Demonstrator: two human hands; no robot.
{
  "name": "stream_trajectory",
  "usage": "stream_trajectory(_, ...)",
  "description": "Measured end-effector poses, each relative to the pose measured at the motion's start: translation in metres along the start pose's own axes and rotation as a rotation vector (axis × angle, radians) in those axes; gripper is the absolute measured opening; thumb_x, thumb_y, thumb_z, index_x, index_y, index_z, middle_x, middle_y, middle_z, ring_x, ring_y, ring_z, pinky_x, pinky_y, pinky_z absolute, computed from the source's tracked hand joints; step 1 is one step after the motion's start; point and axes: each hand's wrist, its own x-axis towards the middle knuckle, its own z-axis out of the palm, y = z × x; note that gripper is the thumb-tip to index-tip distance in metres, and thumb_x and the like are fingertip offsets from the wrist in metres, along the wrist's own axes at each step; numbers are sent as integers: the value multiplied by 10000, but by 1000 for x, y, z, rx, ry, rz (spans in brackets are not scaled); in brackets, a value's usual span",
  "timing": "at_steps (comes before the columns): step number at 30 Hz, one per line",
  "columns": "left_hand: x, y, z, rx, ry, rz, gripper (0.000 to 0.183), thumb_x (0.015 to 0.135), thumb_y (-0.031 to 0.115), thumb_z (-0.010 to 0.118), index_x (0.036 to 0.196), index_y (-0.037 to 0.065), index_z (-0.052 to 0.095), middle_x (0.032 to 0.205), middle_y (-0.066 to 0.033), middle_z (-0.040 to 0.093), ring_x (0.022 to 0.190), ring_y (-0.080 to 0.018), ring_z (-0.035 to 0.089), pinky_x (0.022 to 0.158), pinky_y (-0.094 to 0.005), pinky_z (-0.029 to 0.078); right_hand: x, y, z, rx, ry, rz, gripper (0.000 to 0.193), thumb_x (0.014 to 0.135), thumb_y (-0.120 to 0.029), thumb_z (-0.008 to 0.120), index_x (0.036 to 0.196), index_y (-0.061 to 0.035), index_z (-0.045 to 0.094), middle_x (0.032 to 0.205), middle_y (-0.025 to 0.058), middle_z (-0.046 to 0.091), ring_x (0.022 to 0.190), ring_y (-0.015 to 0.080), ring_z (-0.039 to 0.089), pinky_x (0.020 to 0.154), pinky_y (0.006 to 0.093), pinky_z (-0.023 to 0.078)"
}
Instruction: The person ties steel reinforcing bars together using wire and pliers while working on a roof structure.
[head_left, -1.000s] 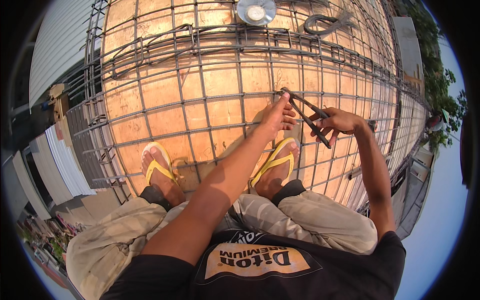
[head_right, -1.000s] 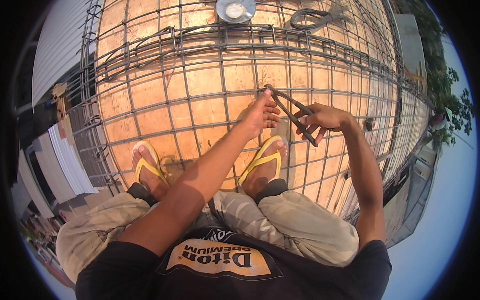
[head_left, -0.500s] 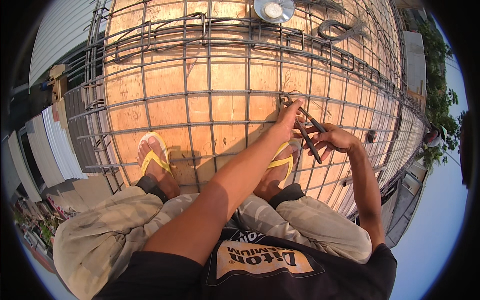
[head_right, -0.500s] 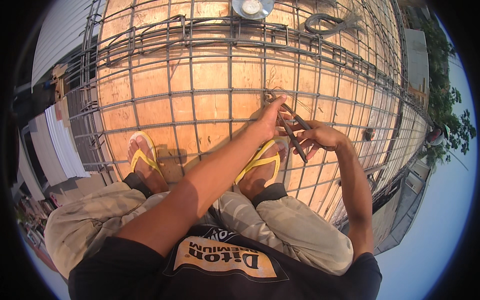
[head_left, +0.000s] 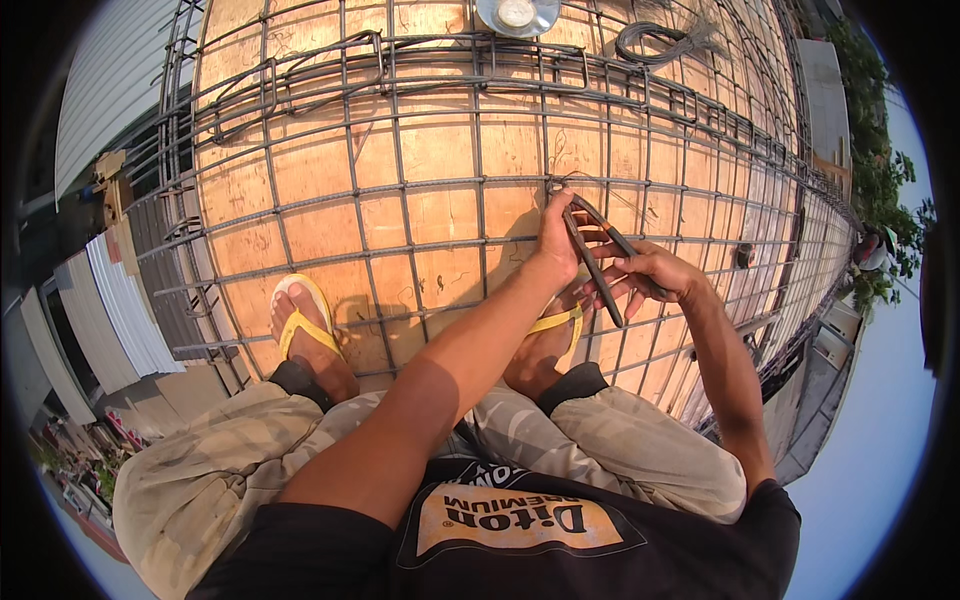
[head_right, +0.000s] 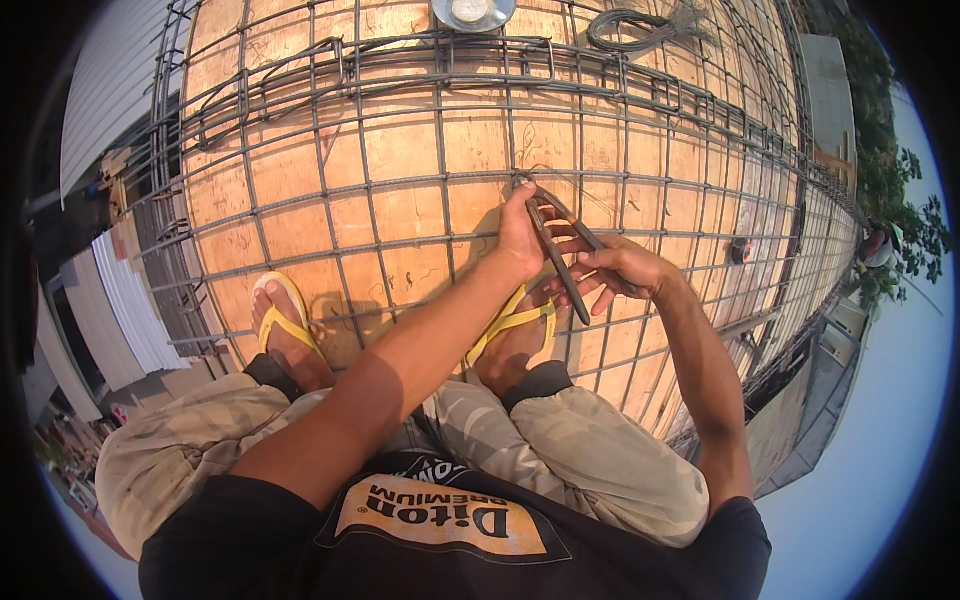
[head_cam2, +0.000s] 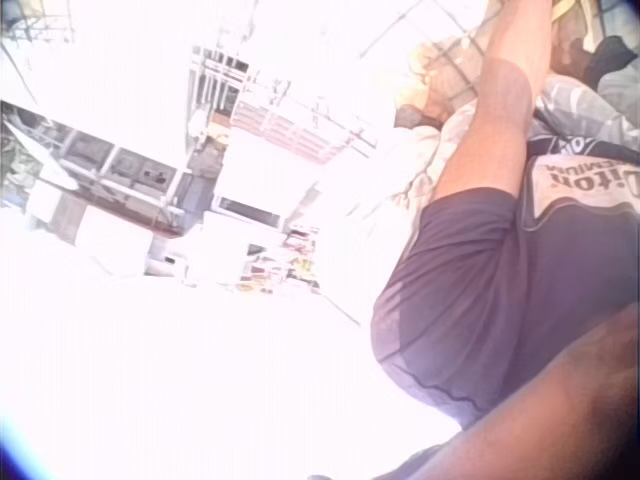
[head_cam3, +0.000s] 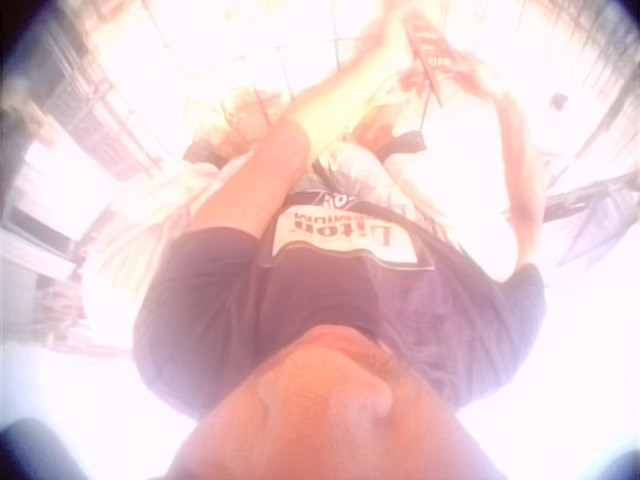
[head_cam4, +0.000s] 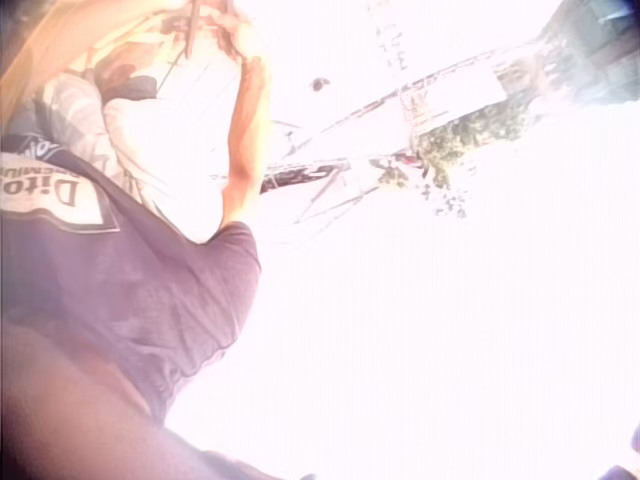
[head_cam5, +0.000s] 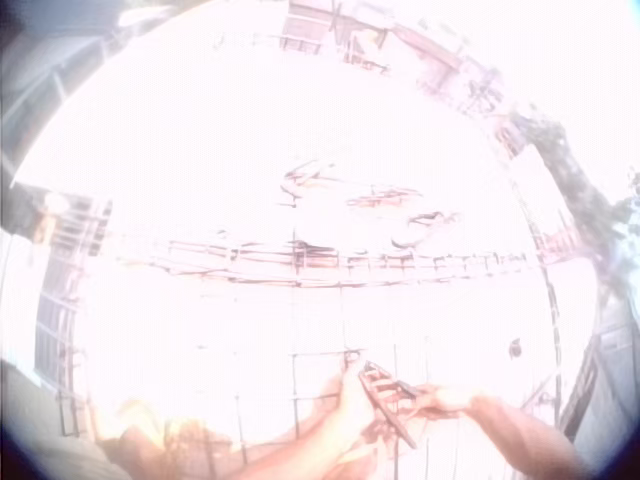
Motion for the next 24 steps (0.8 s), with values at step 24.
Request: stream_trajectory(24, 10, 18, 8, 87, 39, 102, 300, 882, 334, 580, 708, 95, 530, 623, -99, 583, 619, -303, 633, 623, -457, 540, 27, 52, 9, 653, -260, -64, 614, 965, -600, 461, 1394, -166, 396, 953, 95, 513, 751, 196, 540, 611, 371, 511)
